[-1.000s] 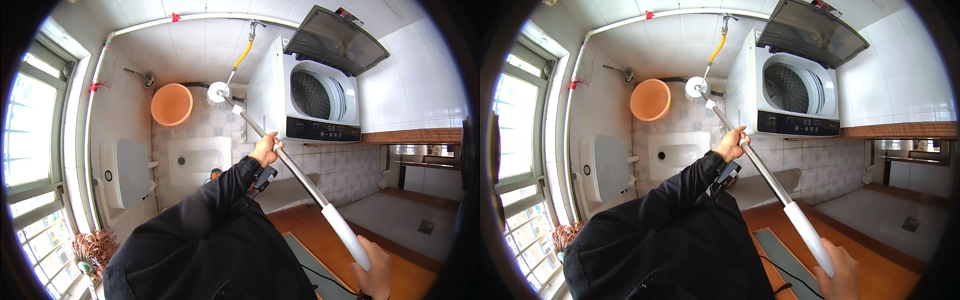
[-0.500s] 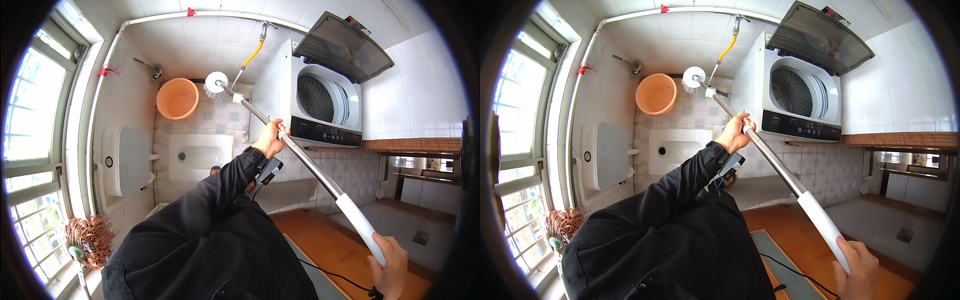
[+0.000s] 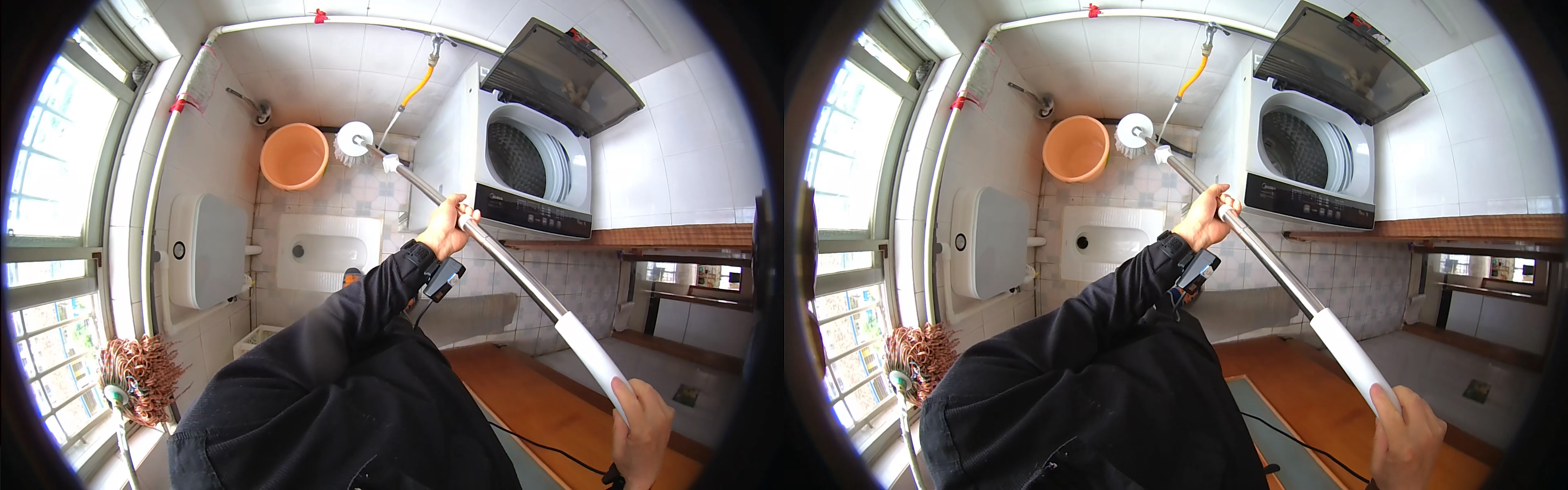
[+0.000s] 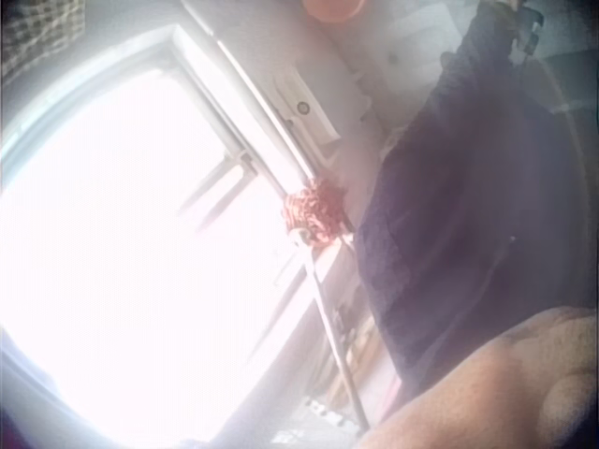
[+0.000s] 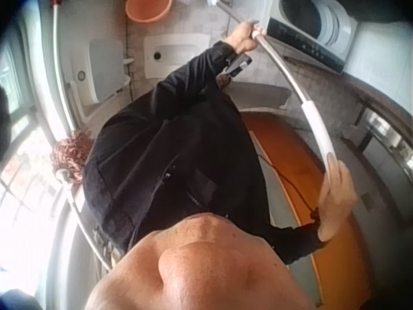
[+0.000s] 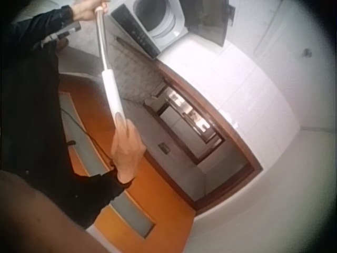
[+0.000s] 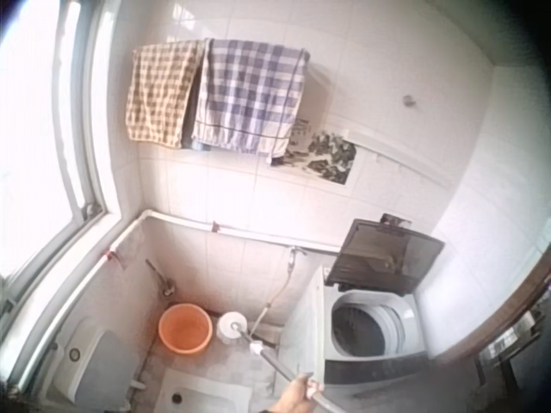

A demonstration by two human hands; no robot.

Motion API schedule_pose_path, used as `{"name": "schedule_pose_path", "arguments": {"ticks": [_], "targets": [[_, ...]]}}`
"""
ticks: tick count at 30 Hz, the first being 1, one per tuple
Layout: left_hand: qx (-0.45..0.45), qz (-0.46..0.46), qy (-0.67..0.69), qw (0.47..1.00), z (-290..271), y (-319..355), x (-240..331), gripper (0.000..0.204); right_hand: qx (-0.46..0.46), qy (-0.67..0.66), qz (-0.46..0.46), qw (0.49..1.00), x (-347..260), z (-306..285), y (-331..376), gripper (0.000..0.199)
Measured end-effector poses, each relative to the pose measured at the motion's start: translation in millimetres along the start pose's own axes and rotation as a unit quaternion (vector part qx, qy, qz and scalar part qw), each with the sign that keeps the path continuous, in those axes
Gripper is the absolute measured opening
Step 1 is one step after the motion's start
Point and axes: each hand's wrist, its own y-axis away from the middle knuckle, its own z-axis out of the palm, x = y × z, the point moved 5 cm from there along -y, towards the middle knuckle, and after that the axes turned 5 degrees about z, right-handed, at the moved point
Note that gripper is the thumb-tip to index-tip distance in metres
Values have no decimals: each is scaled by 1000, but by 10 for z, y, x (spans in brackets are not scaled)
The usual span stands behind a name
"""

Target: The person mops the tiled floor of a small laundry area using a spin mop. They repeatedly wring the mop head by twisting the handle, then mop the floor around a washing machine and a squat toilet. The person also briefly turns the water tap on and off.

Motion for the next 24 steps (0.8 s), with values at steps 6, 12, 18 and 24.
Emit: {"name": "schedule_pose_path", "arguments": {"ticks": [6, 12, 18, 24], "targets": [[0, -21, 23, 1000, -64, 42, -149, 27, 6, 51, -7, 999, -29, -44, 68, 37], [-2, -30, 17, 999, -131, 163, -235, 26, 9, 79, 0, 997, -99, -31, 180, 41], [-13, -53, 45, 997, -180, 155, -201, 28, 34, 113, -3, 993, -141, 37, 201, 43], [-16, -60, 81, 995, -177, 143, -181, 20, 48, 161, -27, 985, -88, 47, 184, 41]]}}
